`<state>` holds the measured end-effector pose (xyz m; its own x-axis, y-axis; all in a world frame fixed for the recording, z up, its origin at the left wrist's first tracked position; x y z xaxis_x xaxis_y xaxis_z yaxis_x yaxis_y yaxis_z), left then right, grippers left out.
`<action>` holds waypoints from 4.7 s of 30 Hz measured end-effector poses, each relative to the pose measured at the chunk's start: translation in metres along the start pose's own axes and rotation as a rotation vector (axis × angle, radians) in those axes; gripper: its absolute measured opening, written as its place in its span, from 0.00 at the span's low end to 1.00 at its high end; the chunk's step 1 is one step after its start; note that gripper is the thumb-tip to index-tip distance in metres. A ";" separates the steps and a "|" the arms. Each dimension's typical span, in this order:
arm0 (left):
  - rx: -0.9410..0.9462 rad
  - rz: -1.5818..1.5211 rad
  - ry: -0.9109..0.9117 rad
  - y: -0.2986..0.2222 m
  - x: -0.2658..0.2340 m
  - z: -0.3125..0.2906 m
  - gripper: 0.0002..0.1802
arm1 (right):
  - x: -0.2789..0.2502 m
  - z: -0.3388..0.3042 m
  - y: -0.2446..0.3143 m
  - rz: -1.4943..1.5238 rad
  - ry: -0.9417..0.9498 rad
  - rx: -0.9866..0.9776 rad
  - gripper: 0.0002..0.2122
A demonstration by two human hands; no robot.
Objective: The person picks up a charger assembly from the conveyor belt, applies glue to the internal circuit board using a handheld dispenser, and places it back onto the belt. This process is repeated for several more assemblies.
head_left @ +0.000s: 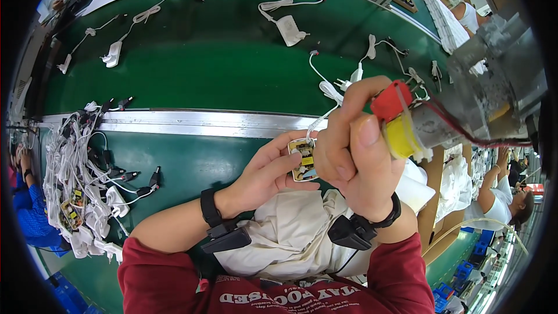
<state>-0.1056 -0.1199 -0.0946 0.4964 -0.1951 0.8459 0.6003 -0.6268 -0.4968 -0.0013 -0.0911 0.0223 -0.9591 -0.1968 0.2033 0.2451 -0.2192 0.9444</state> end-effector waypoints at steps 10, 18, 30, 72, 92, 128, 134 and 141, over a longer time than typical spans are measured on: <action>-0.001 -0.012 0.019 0.001 -0.002 -0.004 0.22 | -0.001 -0.005 -0.002 -0.046 -0.015 0.053 0.16; -0.009 0.065 0.022 0.004 0.018 0.003 0.22 | -0.011 -0.003 0.025 0.002 -0.120 0.080 0.14; 0.961 0.883 0.312 -0.094 0.135 0.094 0.23 | 0.002 -0.015 0.073 0.065 -0.014 0.134 0.16; -0.015 0.286 -0.224 0.010 0.056 0.005 0.24 | -0.034 0.020 0.055 -0.053 -0.117 0.014 0.10; -0.013 0.302 0.054 0.006 0.027 0.013 0.23 | -0.033 0.028 0.014 -0.046 -0.110 0.048 0.11; 0.024 0.064 -0.085 -0.009 -0.009 0.008 0.20 | -0.008 0.017 -0.005 -0.100 0.037 0.060 0.14; 0.041 0.064 -0.078 -0.007 -0.012 0.011 0.20 | -0.009 0.016 -0.005 -0.107 -0.013 0.080 0.14; 0.027 0.028 -0.079 0.001 -0.007 0.012 0.21 | -0.016 0.009 -0.003 -0.095 0.023 0.047 0.15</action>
<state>-0.1013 -0.1104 -0.1031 0.5605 -0.1510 0.8143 0.6018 -0.6012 -0.5257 0.0118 -0.0793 0.0189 -0.9741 -0.1992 0.1070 0.1460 -0.1927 0.9703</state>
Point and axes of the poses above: each hand's wrist, its own z-axis towards the middle knuckle, its own x-axis out of the palm, y = z × x, the point moved 3 cm from there along z, towards the middle knuckle, and after that the axes turned 5 degrees about -y, right-handed, at the moved point
